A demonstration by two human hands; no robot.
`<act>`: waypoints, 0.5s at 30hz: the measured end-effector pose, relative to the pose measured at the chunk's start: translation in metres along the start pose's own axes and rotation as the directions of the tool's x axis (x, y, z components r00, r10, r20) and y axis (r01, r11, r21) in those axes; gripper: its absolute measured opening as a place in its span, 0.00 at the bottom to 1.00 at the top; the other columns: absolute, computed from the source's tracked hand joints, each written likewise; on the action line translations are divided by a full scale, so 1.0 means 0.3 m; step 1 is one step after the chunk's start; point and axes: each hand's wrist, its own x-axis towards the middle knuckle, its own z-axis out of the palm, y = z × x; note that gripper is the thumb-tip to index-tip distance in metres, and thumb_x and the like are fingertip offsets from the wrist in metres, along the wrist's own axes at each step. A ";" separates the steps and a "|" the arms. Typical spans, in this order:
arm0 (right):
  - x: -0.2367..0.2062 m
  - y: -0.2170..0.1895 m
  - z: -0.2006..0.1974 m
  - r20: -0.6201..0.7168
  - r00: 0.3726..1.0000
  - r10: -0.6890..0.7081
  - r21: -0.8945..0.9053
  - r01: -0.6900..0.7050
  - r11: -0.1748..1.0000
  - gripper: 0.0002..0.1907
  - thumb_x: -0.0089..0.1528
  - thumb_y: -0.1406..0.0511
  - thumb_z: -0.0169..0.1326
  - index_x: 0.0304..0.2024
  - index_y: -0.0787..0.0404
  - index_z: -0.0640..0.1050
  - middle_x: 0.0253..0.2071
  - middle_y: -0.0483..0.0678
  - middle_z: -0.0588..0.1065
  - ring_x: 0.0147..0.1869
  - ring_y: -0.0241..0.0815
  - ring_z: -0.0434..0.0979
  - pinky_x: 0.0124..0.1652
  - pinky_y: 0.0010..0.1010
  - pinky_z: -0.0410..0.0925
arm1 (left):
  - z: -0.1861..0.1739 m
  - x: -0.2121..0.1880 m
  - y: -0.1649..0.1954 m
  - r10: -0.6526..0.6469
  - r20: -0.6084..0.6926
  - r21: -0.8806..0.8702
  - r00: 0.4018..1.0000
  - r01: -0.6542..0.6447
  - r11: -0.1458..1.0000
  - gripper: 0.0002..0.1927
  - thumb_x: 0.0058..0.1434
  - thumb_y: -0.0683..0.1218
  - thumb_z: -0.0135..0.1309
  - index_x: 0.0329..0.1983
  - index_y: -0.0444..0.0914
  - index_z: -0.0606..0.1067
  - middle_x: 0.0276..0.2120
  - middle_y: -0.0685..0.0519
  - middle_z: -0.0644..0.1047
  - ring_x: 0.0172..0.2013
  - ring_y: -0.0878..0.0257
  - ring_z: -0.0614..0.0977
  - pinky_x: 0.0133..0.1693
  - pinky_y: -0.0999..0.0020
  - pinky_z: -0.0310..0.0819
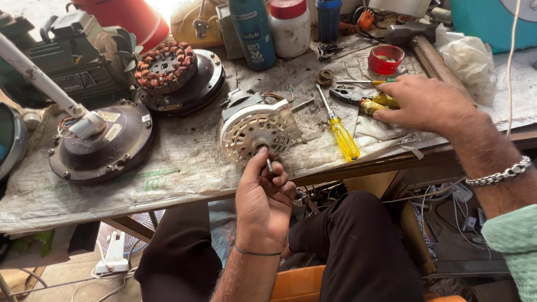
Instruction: The person uses a screwdriver to adjust a fan motor assembly, then uses pliers to manipulate a metal shaft and washer. They attach a fan head to the motor shaft and continue to adjust the assembly with the screwdriver.
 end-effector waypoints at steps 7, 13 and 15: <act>0.019 0.038 0.001 0.075 0.986 0.148 0.244 -0.162 0.956 0.29 0.73 0.49 0.38 0.71 0.53 0.68 0.58 0.59 0.72 0.59 0.52 0.76 0.58 0.46 0.73 | -0.011 0.005 0.010 -0.003 -0.023 -0.082 1.000 0.001 0.997 0.09 0.67 0.50 0.54 0.35 0.42 0.72 0.21 0.59 0.70 0.20 0.71 0.65 0.24 0.74 0.59; -0.002 0.123 -0.044 -0.087 0.977 0.193 0.420 -0.140 0.897 0.28 0.74 0.50 0.37 0.68 0.57 0.71 0.56 0.61 0.76 0.60 0.55 0.75 0.61 0.52 0.68 | -0.010 -0.004 0.007 0.015 -0.004 -0.092 1.000 -0.015 0.996 0.08 0.67 0.49 0.53 0.34 0.42 0.71 0.20 0.59 0.70 0.20 0.71 0.65 0.23 0.75 0.59; -0.015 0.144 -0.057 -0.062 0.970 0.235 0.439 -0.185 0.879 0.28 0.74 0.49 0.37 0.70 0.54 0.71 0.56 0.61 0.76 0.60 0.55 0.75 0.61 0.52 0.67 | -0.008 -0.009 0.004 0.021 -0.019 -0.089 1.000 -0.022 0.996 0.08 0.67 0.49 0.53 0.34 0.42 0.71 0.20 0.59 0.70 0.20 0.71 0.65 0.23 0.75 0.59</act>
